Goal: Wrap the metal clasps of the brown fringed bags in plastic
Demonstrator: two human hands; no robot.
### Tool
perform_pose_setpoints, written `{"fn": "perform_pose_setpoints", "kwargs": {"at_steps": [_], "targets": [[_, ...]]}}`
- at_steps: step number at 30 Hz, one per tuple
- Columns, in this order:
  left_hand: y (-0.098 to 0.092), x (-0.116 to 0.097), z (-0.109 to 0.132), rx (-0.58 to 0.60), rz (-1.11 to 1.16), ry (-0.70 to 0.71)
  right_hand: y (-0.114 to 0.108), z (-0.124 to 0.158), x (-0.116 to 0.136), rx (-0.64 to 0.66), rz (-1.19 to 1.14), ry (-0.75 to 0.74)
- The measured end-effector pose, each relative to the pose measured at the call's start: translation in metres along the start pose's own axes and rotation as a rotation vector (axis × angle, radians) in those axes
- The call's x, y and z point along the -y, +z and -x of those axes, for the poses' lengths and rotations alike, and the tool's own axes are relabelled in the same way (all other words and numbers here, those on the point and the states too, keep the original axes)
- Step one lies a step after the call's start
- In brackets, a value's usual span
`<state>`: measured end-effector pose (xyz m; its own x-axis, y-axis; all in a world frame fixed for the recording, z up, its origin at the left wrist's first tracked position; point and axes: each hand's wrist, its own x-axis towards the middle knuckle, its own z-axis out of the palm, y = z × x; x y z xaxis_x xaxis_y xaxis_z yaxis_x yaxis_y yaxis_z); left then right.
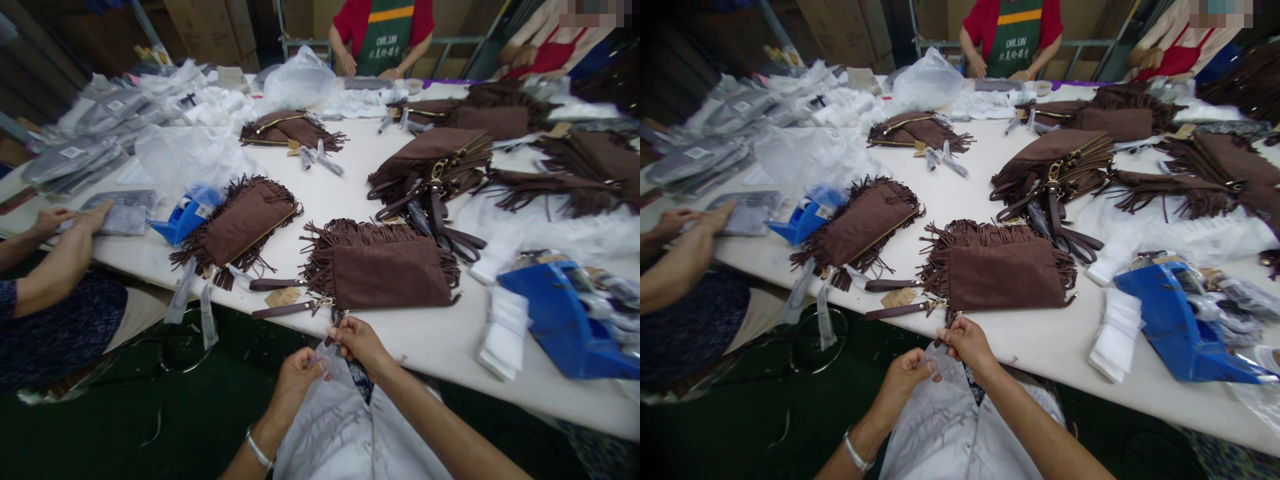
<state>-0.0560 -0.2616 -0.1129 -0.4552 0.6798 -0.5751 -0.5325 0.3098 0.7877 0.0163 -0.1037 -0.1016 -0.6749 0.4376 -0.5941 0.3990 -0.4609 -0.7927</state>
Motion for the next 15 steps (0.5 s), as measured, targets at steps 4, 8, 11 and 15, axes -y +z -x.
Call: {"fn": "perform_pose_setpoints", "kwargs": {"at_steps": [4, 8, 11, 15], "targets": [[0.005, 0.0, -0.003, -0.033, 0.002, 0.002, -0.002, -0.001, -0.001, -0.003, 0.041, -0.015], [0.013, -0.003, -0.005, -0.068, 0.026, 0.002, -0.003, -0.002, 0.001, 0.004, 0.071, 0.011], [0.02, -0.006, -0.009, -0.08, 0.037, 0.021, -0.003, -0.003, 0.001, -0.011, 0.099, 0.04], [0.026, -0.007, -0.015, -0.101, -0.012, 0.057, -0.008, -0.003, 0.001, -0.002, 0.1, 0.066]]}}
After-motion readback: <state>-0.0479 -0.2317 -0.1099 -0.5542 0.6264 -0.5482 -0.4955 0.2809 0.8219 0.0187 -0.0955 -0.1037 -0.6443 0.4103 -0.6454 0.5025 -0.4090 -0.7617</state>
